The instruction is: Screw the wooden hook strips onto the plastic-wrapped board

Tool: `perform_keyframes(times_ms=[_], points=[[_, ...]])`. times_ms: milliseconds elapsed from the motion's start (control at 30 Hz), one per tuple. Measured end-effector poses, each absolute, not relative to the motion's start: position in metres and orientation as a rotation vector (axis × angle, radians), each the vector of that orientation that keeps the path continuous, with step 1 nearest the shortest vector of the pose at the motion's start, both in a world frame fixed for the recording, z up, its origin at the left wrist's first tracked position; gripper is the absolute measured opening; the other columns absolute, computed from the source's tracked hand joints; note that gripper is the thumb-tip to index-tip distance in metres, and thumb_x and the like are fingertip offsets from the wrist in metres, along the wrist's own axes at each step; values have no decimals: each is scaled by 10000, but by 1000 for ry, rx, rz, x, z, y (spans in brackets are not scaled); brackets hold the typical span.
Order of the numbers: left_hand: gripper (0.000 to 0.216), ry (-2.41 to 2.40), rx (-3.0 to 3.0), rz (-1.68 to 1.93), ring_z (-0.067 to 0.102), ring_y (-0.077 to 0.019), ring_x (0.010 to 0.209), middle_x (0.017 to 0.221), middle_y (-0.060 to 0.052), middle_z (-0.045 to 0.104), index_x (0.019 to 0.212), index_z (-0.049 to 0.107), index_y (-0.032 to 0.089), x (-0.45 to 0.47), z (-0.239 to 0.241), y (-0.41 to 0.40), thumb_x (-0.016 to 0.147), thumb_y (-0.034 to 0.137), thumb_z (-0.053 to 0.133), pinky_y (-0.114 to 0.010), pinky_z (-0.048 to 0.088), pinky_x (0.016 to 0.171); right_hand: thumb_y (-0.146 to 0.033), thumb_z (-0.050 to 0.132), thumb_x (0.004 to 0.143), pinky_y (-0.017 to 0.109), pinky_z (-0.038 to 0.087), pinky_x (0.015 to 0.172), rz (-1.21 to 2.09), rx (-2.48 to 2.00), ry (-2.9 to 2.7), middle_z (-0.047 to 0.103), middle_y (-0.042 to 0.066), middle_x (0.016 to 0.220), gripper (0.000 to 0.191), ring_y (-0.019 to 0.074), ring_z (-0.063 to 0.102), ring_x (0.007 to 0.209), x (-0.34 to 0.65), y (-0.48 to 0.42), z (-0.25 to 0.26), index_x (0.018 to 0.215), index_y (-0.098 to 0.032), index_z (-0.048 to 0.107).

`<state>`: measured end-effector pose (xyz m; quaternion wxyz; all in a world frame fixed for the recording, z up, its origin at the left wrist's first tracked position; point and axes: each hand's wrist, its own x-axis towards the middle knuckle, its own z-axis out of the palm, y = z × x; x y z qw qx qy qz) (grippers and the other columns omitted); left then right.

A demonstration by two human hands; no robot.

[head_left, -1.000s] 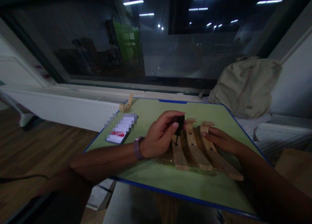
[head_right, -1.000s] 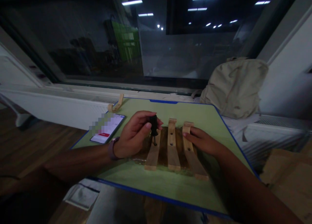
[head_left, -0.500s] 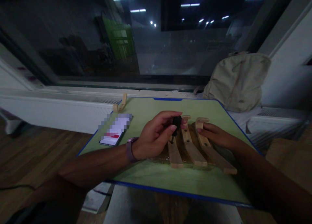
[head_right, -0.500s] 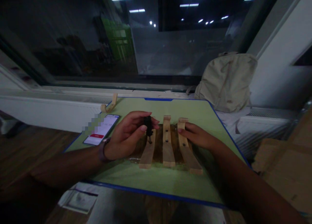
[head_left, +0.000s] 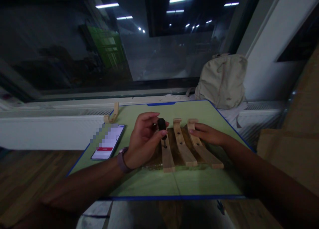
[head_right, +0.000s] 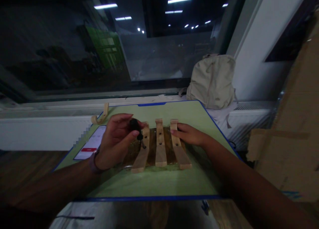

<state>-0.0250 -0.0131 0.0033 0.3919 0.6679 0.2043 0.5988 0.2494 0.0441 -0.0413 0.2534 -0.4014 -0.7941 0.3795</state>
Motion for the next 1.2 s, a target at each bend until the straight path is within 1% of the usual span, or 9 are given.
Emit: perform_keyframes(times_ms=[133,200,400,500,667,733,967,1033,1200], points=[[270,515,1798,1407,705,-131,1110,1162,-64,735,1249,590,235,-28,5,-17,987,169,582,-271,564,969,-597,555,931,498,518,1039,1021,-1088,-2147,756,88,1219,479,320,687,1137,248,43,-40,1143,-215,752],[280,554,1812,1374,702,-144,1121,1183,-79,730,1281,584,226,-29,5,-16,1005,189,553,-289,567,979,-606,560,925,516,511,1050,1010,-1093,-2142,758,87,1219,484,331,682,1154,247,41,-38,1144,-223,758],[300,591,1903,1529,650,-155,1043,1139,-54,653,1176,688,254,-29,6,-7,881,233,740,-269,573,888,-617,535,936,536,501,1057,1010,-1111,-2160,751,89,1245,515,338,676,1172,249,39,-36,1185,-220,748],[257,674,1955,1555,645,-153,963,1040,-46,675,1149,719,256,-29,7,-7,893,233,726,-272,560,862,-626,532,938,527,480,1080,1002,-1107,-2168,733,103,1286,546,340,662,1198,250,40,-37,1214,-203,739],[353,589,1904,1430,697,-156,1033,1105,-62,722,1340,599,253,-30,4,-15,990,205,579,-299,564,948,-626,533,942,517,491,1062,1033,-1102,-2164,729,122,1280,570,330,671,1168,251,41,-39,1226,-172,728],[336,540,1899,1396,698,-150,1043,1110,-67,716,1335,585,251,-30,3,-17,1007,193,542,-294,568,948,-621,540,941,505,513,1033,1048,-1101,-2156,749,108,1228,542,321,683,1137,250,41,-38,1191,-181,736],[371,501,1905,1523,675,-126,949,1054,-21,652,1170,658,260,-28,2,-10,833,173,785,-249,580,861,-596,526,948,497,533,1004,1023,-1086,-2171,766,91,1168,488,314,694,1104,249,41,-37,1117,-194,745],[345,566,1893,1521,688,-130,958,1049,-27,678,1172,670,254,-29,2,-10,852,160,761,-249,582,868,-592,539,941,505,532,1007,1001,-1089,-2174,769,83,1162,470,313,694,1099,249,41,-37,1103,-206,751],[439,482,2124,1318,716,-159,1057,1206,-61,731,1372,591,295,-34,8,-15,964,131,578,-312,577,959,-615,567,921,546,493,1063,1015,-1077,-2142,757,82,1228,487,331,673,1165,247,39,-34,1148,-230,761]])
